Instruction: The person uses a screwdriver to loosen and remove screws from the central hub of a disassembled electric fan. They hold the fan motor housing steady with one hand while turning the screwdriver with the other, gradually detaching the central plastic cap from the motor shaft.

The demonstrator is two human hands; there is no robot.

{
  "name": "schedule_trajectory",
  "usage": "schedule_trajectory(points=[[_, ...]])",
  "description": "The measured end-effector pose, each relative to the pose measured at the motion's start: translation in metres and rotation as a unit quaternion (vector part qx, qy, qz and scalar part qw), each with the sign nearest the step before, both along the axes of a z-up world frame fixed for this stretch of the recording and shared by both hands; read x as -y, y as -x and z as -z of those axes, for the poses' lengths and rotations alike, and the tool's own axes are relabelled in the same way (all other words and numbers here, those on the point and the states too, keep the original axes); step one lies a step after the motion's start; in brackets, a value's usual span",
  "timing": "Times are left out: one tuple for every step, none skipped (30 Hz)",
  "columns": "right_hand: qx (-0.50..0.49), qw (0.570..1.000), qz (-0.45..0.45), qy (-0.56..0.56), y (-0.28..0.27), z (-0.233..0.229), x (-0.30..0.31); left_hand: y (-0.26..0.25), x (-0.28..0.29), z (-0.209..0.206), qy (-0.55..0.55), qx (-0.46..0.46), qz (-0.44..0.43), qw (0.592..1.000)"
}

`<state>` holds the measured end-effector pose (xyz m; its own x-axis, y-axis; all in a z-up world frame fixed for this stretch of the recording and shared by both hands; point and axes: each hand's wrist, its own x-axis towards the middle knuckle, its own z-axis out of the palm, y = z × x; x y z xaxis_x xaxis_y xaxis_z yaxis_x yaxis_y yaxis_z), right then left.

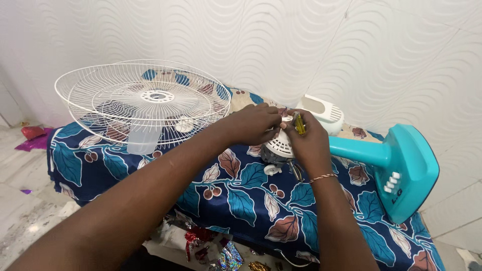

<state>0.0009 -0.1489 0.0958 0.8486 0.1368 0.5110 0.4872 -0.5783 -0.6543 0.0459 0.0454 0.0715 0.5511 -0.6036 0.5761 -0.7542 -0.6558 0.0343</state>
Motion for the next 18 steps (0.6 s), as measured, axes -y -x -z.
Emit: schedule_trajectory(points=[[-0.002,1.0,-0.002,0.002,0.001,-0.001,0.0,-0.001,0.001,0.001,-0.011,-0.001,-0.009,1.0],[0.007,1.0,-0.004,0.003,0.002,-0.001,-0.001,-0.002,0.004,0.001,-0.022,-0.001,-0.017,1.0],[0.015,1.0,-0.005,0.005,0.003,-0.002,-0.002,-0.003,0.006,0.0,-0.033,-0.001,-0.026,0.999],[0.023,1.0,-0.007,0.007,0.003,-0.002,-0.002,-0.002,0.008,-0.002,-0.055,-0.016,-0.044,0.997],[0.02,1.0,-0.007,0.006,0.004,-0.002,-0.002,-0.001,0.009,-0.005,-0.076,-0.032,-0.062,0.995],[0.018,1.0,-0.005,0.002,0.004,-0.002,-0.003,0.0,0.01,-0.009,-0.099,-0.045,-0.079,0.991],[0.016,1.0,-0.004,-0.001,0.004,-0.003,-0.003,0.001,0.01,-0.014,-0.129,-0.064,-0.092,0.985],[0.01,1.0,-0.001,0.001,0.005,-0.002,-0.002,0.002,0.01,-0.018,-0.157,-0.084,-0.106,0.978],[0.004,1.0,0.002,0.003,0.005,-0.002,-0.001,0.005,0.011,-0.021,-0.185,-0.104,-0.119,0.97],[-0.001,1.0,0.004,0.005,0.004,-0.002,-0.001,0.008,0.008,-0.024,-0.127,-0.106,-0.071,0.984],[-0.002,1.0,0.001,0.001,0.004,-0.002,0.0,0.011,0.004,-0.025,-0.067,-0.107,-0.022,0.992],[-0.002,1.0,0.0,-0.004,0.003,-0.002,0.001,0.011,0.002,-0.026,-0.008,-0.108,0.03,0.994],[-0.002,1.0,0.0,-0.009,0.002,-0.002,0.002,0.009,0.002,-0.028,-0.013,-0.128,0.026,0.991],[0.006,1.0,-0.002,-0.005,0.001,-0.001,0.003,0.007,0.001,-0.028,-0.017,-0.149,0.021,0.988],[0.014,1.0,-0.003,-0.002,0.0,0.0,0.004,0.004,0.0,-0.027,-0.02,-0.171,0.016,0.985],[0.022,1.0,-0.005,0.001,0.0,0.001,0.004,0.001,0.0,-0.025,-0.026,-0.168,0.01,0.985],[0.03,0.999,-0.009,0.003,0.0,0.002,0.004,-0.003,0.0,-0.023,-0.031,-0.164,0.003,0.986],[0.04,0.999,-0.013,0.005,-0.001,0.002,0.005,-0.007,0.0,-0.021,-0.037,-0.16,-0.002,0.986]])
